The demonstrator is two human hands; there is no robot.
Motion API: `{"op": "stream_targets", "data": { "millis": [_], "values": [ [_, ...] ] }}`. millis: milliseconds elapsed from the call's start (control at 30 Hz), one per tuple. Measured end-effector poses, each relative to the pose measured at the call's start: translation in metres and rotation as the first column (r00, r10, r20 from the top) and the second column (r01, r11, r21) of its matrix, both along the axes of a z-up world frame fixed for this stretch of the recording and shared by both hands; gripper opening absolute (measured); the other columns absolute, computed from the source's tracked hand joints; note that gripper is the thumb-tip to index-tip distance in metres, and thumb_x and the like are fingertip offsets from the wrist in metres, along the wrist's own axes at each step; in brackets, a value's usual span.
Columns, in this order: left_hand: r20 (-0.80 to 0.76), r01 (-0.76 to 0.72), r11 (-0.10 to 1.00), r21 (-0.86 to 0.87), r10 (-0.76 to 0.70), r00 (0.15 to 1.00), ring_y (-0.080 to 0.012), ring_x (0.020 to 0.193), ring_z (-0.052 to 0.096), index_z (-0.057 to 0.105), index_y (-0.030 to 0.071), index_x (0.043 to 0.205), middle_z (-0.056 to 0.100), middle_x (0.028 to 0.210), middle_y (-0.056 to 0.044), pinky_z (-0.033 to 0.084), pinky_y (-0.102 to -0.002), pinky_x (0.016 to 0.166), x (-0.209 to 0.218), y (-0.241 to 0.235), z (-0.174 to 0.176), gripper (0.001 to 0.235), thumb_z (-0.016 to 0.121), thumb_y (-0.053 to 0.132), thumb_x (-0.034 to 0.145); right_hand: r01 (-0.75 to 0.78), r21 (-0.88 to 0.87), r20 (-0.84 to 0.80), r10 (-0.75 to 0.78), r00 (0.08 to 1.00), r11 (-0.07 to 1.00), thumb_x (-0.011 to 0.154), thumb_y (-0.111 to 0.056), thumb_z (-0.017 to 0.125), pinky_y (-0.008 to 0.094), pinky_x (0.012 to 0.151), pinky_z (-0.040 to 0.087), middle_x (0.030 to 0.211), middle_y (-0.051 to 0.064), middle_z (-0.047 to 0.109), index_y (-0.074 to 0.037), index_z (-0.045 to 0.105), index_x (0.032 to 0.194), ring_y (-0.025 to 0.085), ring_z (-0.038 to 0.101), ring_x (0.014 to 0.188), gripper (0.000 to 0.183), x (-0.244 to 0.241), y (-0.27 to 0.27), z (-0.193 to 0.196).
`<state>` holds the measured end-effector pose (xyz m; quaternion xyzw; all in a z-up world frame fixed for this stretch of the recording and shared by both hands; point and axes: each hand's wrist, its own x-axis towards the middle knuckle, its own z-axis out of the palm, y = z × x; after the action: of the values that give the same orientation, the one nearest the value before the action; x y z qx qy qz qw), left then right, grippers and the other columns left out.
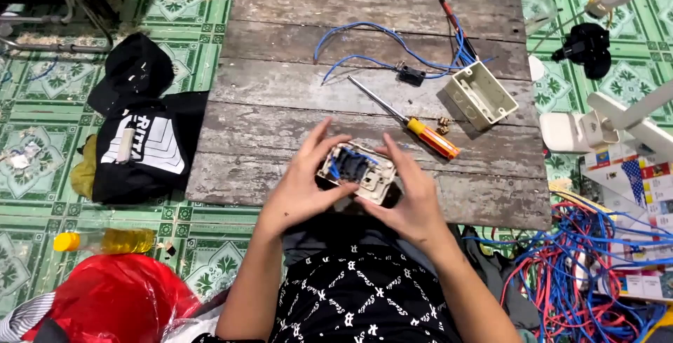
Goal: The person connects blue wires to a white electrical switch plate using a screwdriver. They tighten the terminal screws to secure the wires and repeatedly adjust the connections.
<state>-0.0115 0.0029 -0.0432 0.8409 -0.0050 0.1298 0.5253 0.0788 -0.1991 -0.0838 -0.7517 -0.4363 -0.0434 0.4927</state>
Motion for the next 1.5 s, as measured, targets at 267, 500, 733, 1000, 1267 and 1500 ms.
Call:
{"op": "stream_targets", "data": {
  "millis": [267,500,733,1000,1267,1500],
  "values": [
    [0.029,0.035,0.996,-0.078,-0.033,0.999,-0.0422,0.127,0.06,0.067,0.008,0.125,0.063,0.132,-0.019,0.045,-0.053,0.108,0.009,0.007,-0.024,0.047,0.081,0.018,0.082,-0.074,-0.071,-0.059,0.07,0.996,0.995,0.065,-0.024,0.098,0.049,0.101,0.054,0.136,0.017,0.067,-0.005,0.042,0.157,0.039,0.065,0.123,0.109,0.001,0.004,0.01],
    [0.051,0.006,0.983,-0.183,0.003,0.999,-0.0348,0.126,0.061,0.069,0.011,0.117,0.063,0.122,-0.013,0.043,-0.049,0.11,0.004,0.013,-0.034,0.043,0.086,0.017,0.079,-0.022,-0.069,0.01,0.023,1.0,0.997,0.073,0.005,0.086,0.042,0.084,0.061,0.131,0.017,0.068,0.001,0.061,0.133,0.035,0.07,0.104,0.065,0.074,-0.035,0.047],
    [0.138,0.034,0.877,-0.48,0.037,0.99,-0.0245,0.127,0.054,0.065,0.005,0.117,0.058,0.129,-0.015,0.037,-0.046,0.115,0.009,0.011,-0.062,0.04,0.084,0.007,0.082,0.209,-0.435,0.282,-0.089,0.955,0.876,0.093,-0.008,0.078,0.035,0.071,0.058,0.092,0.008,0.075,-0.008,0.08,0.108,0.028,0.074,0.08,0.015,0.153,-0.011,0.024],
    [0.205,0.11,0.742,-0.661,0.038,0.978,-0.0249,0.13,0.051,0.061,0.002,0.116,0.057,0.131,-0.018,0.037,-0.042,0.116,0.01,-0.004,-0.051,0.041,0.083,0.009,0.082,0.277,-0.754,0.244,-0.139,0.96,0.595,0.092,-0.019,0.073,0.04,0.078,0.061,0.095,0.009,0.077,-0.012,0.081,0.105,0.029,0.075,0.09,0.017,0.156,0.022,0.019],
    [0.274,0.201,0.658,-0.725,0.008,0.962,-0.0259,0.133,0.051,0.06,0.001,0.118,0.055,0.136,-0.02,0.036,-0.042,0.117,0.016,-0.019,-0.056,0.05,0.087,0.008,0.077,0.197,-0.407,0.175,-0.136,0.975,0.892,0.088,-0.013,0.078,0.039,0.071,0.055,0.08,0.011,0.072,-0.008,0.074,0.098,0.03,0.07,0.074,0.012,0.146,0.003,0.027],
    [0.287,0.25,0.646,-0.721,-0.049,0.957,-0.0253,0.13,0.053,0.061,0.003,0.116,0.055,0.132,-0.017,0.038,-0.042,0.115,0.014,-0.032,-0.054,0.052,0.09,0.007,0.074,0.099,0.002,0.104,-0.099,0.99,0.995,0.08,-0.003,0.082,0.026,0.067,0.056,0.076,0.002,0.077,-0.014,0.079,0.089,0.016,0.072,0.065,0.015,0.055,-0.028,0.097]
  ]
}}
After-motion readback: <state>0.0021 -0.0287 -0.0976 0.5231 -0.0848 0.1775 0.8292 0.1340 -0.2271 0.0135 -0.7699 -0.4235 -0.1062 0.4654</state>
